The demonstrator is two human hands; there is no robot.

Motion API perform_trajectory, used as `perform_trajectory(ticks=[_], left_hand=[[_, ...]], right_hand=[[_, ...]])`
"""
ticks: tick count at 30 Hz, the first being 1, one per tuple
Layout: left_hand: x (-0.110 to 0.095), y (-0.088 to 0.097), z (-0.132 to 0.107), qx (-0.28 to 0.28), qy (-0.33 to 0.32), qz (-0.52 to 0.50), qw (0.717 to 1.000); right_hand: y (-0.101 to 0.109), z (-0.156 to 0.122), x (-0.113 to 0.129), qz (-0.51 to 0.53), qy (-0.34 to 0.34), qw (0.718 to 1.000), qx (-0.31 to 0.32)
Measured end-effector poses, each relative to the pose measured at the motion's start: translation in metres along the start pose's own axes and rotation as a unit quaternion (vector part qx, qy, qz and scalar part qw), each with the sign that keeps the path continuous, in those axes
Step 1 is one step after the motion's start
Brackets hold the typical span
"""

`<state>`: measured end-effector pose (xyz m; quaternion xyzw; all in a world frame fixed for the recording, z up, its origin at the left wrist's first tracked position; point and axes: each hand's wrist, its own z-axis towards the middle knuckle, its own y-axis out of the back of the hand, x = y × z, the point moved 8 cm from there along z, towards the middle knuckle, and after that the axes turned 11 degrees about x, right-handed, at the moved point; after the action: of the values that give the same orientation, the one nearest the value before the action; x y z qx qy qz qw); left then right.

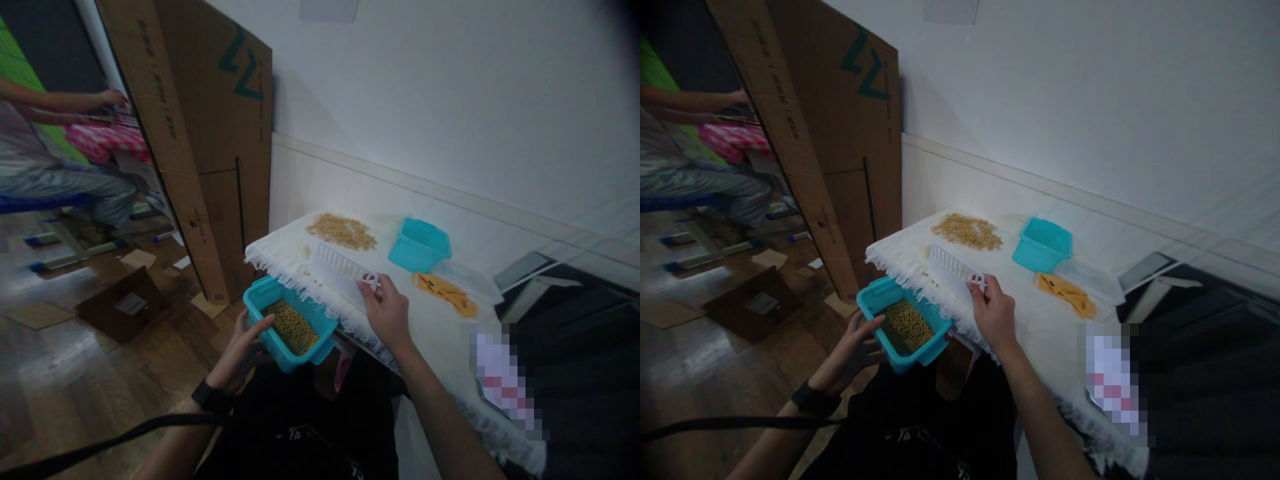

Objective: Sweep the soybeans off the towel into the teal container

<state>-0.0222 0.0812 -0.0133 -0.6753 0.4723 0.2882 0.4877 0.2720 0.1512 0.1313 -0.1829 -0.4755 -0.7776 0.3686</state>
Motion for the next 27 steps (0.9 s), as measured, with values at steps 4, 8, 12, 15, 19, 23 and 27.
perform_trajectory(ticks=[4, 8, 12, 15, 19, 23, 27], left_hand=[[0.0, 0.003, 0.001, -0.002, 0.008, -0.015, 1.0], [-0.003, 0.003, 0.001, -0.003, 0.001, -0.013, 1.0], [-0.002, 0.0, 0.001, -0.004, 0.009, -0.014, 1.0], [-0.002, 0.0, 0.001, -0.007, 0.005, -0.009, 1.0], [-0.002, 0.001, 0.001, -0.002, 0.007, -0.014, 1.0], [-0.003, 0.001, -0.001, 0.001, 0.003, -0.015, 1.0], [-0.002, 0.003, -0.001, -0.004, 0.007, -0.008, 1.0]], right_hand=[[-0.003, -0.005, 0.001, -0.009, 0.016, 1.0, -0.011], [-0.009, -0.011, 0.004, -0.025, 0.037, 0.999, -0.016], [-0.014, -0.022, 0.016, -0.04, 0.079, 0.996, -0.015], [-0.016, -0.031, 0.028, -0.033, 0.103, 0.994, -0.002], [-0.007, -0.032, 0.03, -0.015, 0.08, 0.996, -0.023], [0.009, -0.018, 0.01, -0.027, 0.018, 0.997, -0.074], [0.017, -0.005, -0.009, -0.055, -0.015, 0.995, -0.087]])
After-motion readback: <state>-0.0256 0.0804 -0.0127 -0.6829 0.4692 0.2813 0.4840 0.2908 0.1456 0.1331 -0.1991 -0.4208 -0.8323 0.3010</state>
